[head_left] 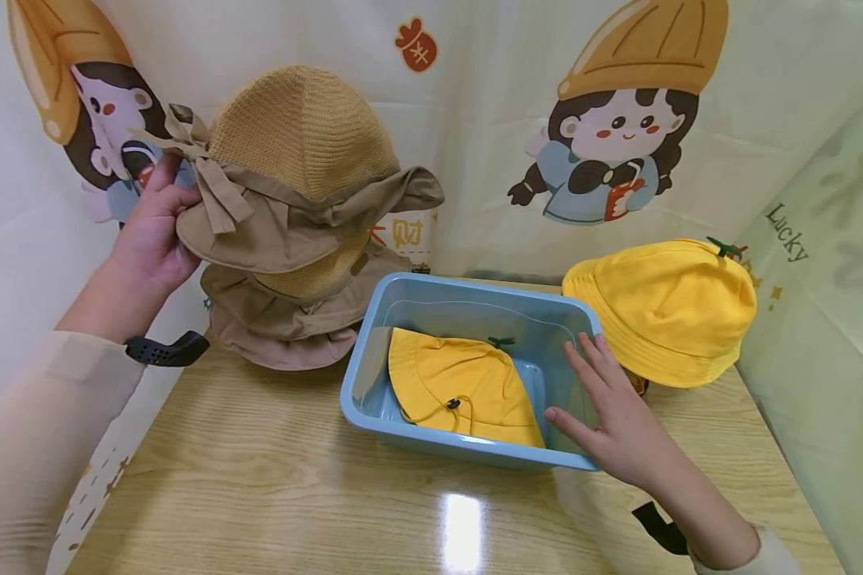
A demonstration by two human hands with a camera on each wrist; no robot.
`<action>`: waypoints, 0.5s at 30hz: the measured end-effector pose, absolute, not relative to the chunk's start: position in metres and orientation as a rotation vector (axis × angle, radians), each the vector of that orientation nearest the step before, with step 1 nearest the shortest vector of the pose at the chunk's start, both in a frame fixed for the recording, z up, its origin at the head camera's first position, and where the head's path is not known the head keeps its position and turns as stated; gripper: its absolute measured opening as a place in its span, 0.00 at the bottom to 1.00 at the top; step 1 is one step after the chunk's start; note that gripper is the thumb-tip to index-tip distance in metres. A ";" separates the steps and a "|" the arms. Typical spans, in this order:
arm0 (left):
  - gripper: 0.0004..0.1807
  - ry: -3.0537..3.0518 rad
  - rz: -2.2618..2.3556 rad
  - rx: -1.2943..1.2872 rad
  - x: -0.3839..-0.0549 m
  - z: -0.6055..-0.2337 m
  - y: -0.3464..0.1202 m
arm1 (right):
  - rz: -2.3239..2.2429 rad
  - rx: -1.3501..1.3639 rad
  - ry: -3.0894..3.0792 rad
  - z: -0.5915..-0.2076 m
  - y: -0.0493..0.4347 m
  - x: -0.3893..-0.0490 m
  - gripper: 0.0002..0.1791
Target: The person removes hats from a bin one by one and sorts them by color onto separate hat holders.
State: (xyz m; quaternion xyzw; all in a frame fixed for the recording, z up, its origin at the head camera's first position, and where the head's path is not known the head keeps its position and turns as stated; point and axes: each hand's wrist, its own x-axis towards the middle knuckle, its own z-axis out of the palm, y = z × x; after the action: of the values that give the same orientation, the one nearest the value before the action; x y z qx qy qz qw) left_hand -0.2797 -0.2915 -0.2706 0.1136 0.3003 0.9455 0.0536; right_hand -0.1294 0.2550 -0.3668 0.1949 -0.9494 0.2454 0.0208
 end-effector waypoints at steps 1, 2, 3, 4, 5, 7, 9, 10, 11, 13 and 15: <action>0.42 0.915 2.875 0.341 -0.280 -0.272 -0.292 | 0.760 0.610 -2.947 -0.366 0.256 -0.130 0.50; 0.42 0.916 2.877 0.337 -0.280 -0.272 -0.292 | 0.761 0.613 -2.949 -0.366 0.256 -0.130 0.50; 0.41 0.921 2.881 0.341 -0.280 -0.273 -0.293 | 0.760 0.614 -2.952 -0.365 0.256 -0.130 0.50; 0.41 0.920 2.884 0.338 -0.279 -0.274 -0.293 | 0.756 0.619 -2.957 -0.364 0.256 -0.130 0.50; 0.40 0.918 2.884 0.331 -0.279 -0.274 -0.294 | 0.751 0.623 -2.966 -0.363 0.256 -0.130 0.50; 0.40 0.927 2.883 0.315 -0.278 -0.275 -0.295 | 0.741 0.641 -2.986 -0.359 0.256 -0.130 0.51; 0.40 0.939 2.882 0.305 -0.277 -0.276 -0.296 | 0.726 0.656 -3.007 -0.354 0.255 -0.132 0.52; 0.40 0.942 2.879 0.297 -0.277 -0.276 -0.297 | 0.714 0.666 -3.020 -0.351 0.255 -0.133 0.53; 0.40 0.946 2.876 0.295 -0.277 -0.276 -0.297 | 0.706 0.673 -3.035 -0.347 0.255 -0.133 0.53; 0.40 0.954 2.868 0.292 -0.276 -0.278 -0.298 | 0.688 0.689 -3.054 -0.339 0.254 -0.135 0.53; 0.40 0.953 2.865 0.288 -0.276 -0.280 -0.299 | 0.657 0.712 -3.069 -0.329 0.251 -0.137 0.53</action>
State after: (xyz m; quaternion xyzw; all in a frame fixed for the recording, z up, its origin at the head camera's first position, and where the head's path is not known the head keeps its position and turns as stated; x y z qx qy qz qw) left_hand -0.2755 -0.2987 -0.2797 0.0950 0.3139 0.9432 0.0541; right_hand -0.1368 0.2514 -0.3288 0.2211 -0.9529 0.2039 -0.0383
